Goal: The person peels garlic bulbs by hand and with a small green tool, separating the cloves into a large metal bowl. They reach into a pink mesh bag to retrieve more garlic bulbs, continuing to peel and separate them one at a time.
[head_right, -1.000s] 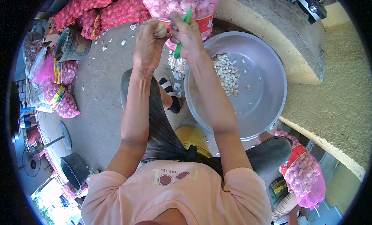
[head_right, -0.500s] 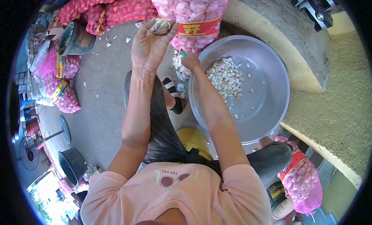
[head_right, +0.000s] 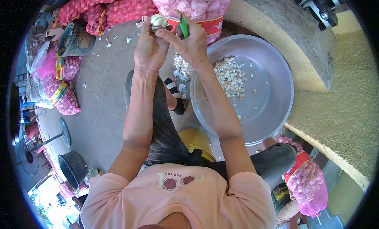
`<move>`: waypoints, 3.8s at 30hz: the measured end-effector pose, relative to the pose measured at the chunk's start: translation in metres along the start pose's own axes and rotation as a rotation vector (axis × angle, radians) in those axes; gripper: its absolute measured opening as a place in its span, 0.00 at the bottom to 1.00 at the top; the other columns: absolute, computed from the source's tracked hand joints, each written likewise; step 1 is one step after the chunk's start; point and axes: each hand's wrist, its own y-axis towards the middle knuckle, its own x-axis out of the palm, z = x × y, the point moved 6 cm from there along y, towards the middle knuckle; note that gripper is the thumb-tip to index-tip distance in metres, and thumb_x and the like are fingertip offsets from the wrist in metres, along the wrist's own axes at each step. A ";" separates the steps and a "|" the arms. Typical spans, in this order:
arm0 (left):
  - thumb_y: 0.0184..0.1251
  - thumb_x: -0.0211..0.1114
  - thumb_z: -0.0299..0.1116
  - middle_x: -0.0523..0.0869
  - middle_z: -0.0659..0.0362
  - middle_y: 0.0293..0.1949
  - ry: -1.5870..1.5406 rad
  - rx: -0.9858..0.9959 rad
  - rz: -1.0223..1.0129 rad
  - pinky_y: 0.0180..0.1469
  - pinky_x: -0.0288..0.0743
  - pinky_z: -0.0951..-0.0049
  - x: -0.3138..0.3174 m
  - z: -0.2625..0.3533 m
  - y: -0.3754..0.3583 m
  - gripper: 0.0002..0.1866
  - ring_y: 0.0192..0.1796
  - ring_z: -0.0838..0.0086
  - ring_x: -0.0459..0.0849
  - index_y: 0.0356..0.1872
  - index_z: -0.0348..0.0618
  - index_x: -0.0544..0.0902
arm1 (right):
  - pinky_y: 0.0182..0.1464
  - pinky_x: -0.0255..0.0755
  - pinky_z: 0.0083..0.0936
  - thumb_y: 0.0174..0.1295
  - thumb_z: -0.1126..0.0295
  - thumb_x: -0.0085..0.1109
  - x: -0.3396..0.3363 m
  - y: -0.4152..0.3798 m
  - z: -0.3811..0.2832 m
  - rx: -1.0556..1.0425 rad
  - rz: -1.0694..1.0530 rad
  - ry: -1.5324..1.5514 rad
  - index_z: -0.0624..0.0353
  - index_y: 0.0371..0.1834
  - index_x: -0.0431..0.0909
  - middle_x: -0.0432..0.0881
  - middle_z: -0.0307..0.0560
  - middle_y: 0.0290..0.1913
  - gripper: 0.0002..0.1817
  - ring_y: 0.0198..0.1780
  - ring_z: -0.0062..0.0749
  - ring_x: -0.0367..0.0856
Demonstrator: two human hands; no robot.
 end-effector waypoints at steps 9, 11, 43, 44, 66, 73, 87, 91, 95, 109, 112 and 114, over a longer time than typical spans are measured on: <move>0.79 0.43 0.43 0.80 0.58 0.42 0.126 0.037 -0.040 0.55 0.73 0.64 -0.001 -0.001 0.002 0.18 0.43 0.71 0.78 0.46 0.39 0.75 | 0.28 0.68 0.16 0.61 0.64 0.65 0.008 0.019 0.001 -0.019 0.147 0.389 0.65 0.35 0.84 0.83 0.39 0.26 0.12 0.26 0.15 0.74; 0.79 0.42 0.43 0.80 0.58 0.42 0.131 0.044 -0.077 0.55 0.73 0.63 -0.007 -0.003 0.006 0.18 0.43 0.70 0.79 0.47 0.39 0.75 | 0.28 0.67 0.17 0.61 0.64 0.65 0.007 0.021 0.003 0.003 0.155 0.333 0.65 0.33 0.84 0.82 0.38 0.24 0.12 0.26 0.15 0.73; 0.71 0.51 0.26 0.74 0.40 0.50 -0.123 -0.053 -0.025 0.67 0.68 0.51 0.005 -0.008 0.001 0.15 0.56 0.52 0.75 0.53 0.25 0.67 | 0.19 0.60 0.18 0.65 0.56 0.56 0.058 -0.044 0.175 0.626 -0.167 0.443 0.58 0.43 0.72 0.67 0.32 0.23 0.17 0.20 0.15 0.64; 0.72 0.52 0.28 0.75 0.41 0.51 -0.115 -0.037 -0.022 0.67 0.68 0.51 0.006 -0.008 0.001 0.16 0.56 0.52 0.75 0.53 0.25 0.67 | 0.19 0.60 0.18 0.65 0.56 0.56 0.054 -0.040 0.167 0.626 -0.165 0.442 0.58 0.43 0.72 0.67 0.32 0.23 0.17 0.20 0.15 0.64; 0.75 0.52 0.47 0.79 0.60 0.33 1.020 0.339 0.040 0.43 0.74 0.72 0.029 0.007 -0.016 0.19 0.38 0.79 0.78 0.41 0.37 0.71 | 0.38 0.73 0.20 0.66 0.59 0.57 -0.004 0.008 0.002 0.121 -0.051 0.220 0.65 0.41 0.80 0.82 0.39 0.29 0.17 0.33 0.19 0.78; 0.77 0.47 0.46 0.75 0.62 0.28 0.988 0.004 -0.234 0.32 0.69 0.79 0.038 -0.039 -0.026 0.18 0.30 0.83 0.72 0.42 0.38 0.68 | 0.38 0.72 0.19 0.68 0.61 0.55 -0.051 -0.023 -0.003 0.216 -0.061 0.201 0.66 0.44 0.78 0.81 0.39 0.30 0.16 0.34 0.18 0.76; 0.74 0.53 0.39 0.78 0.54 0.35 0.972 0.055 -0.656 0.39 0.73 0.69 0.101 -0.139 -0.110 0.14 0.35 0.71 0.78 0.49 0.38 0.67 | 0.39 0.71 0.23 0.70 0.64 0.50 -0.184 -0.123 -0.058 0.388 0.136 0.047 0.64 0.44 0.77 0.80 0.40 0.33 0.13 0.35 0.21 0.75; 0.70 0.60 0.39 0.77 0.59 0.37 0.881 -0.029 -0.789 0.35 0.71 0.76 0.109 -0.143 -0.112 0.18 0.33 0.79 0.75 0.50 0.39 0.66 | 0.41 0.71 0.22 0.68 0.66 0.53 -0.195 -0.125 -0.073 0.276 0.025 -0.165 0.63 0.46 0.77 0.81 0.42 0.33 0.12 0.36 0.21 0.76; 0.69 0.62 0.37 0.77 0.61 0.37 0.734 -0.207 -0.774 0.31 0.68 0.83 0.110 -0.156 -0.111 0.18 0.30 0.85 0.73 0.50 0.40 0.67 | 0.41 0.71 0.22 0.68 0.67 0.54 -0.204 -0.127 -0.072 0.203 0.056 -0.184 0.63 0.45 0.76 0.81 0.46 0.32 0.11 0.36 0.20 0.76; 0.77 0.46 0.42 0.78 0.48 0.31 1.279 0.135 -0.774 0.39 0.72 0.64 0.094 -0.165 -0.113 0.16 0.33 0.61 0.80 0.49 0.38 0.66 | 0.30 0.70 0.40 0.61 0.64 0.52 -0.201 -0.130 -0.035 0.181 0.045 -0.345 0.68 0.30 0.72 0.77 0.64 0.23 0.14 0.26 0.55 0.79; 0.78 0.44 0.44 0.79 0.47 0.30 1.317 0.103 -0.693 0.39 0.72 0.64 0.089 -0.167 -0.111 0.17 0.35 0.58 0.81 0.48 0.37 0.66 | 0.30 0.71 0.41 0.60 0.64 0.50 -0.197 -0.131 -0.024 0.166 0.109 -0.355 0.69 0.27 0.72 0.76 0.65 0.22 0.15 0.26 0.55 0.79; 0.78 0.44 0.44 0.79 0.47 0.30 1.322 0.113 -0.659 0.39 0.72 0.63 0.084 -0.171 -0.111 0.17 0.35 0.58 0.81 0.48 0.37 0.66 | 0.30 0.70 0.41 0.60 0.65 0.49 -0.195 -0.131 -0.019 0.183 0.126 -0.349 0.69 0.27 0.72 0.76 0.66 0.22 0.15 0.26 0.55 0.79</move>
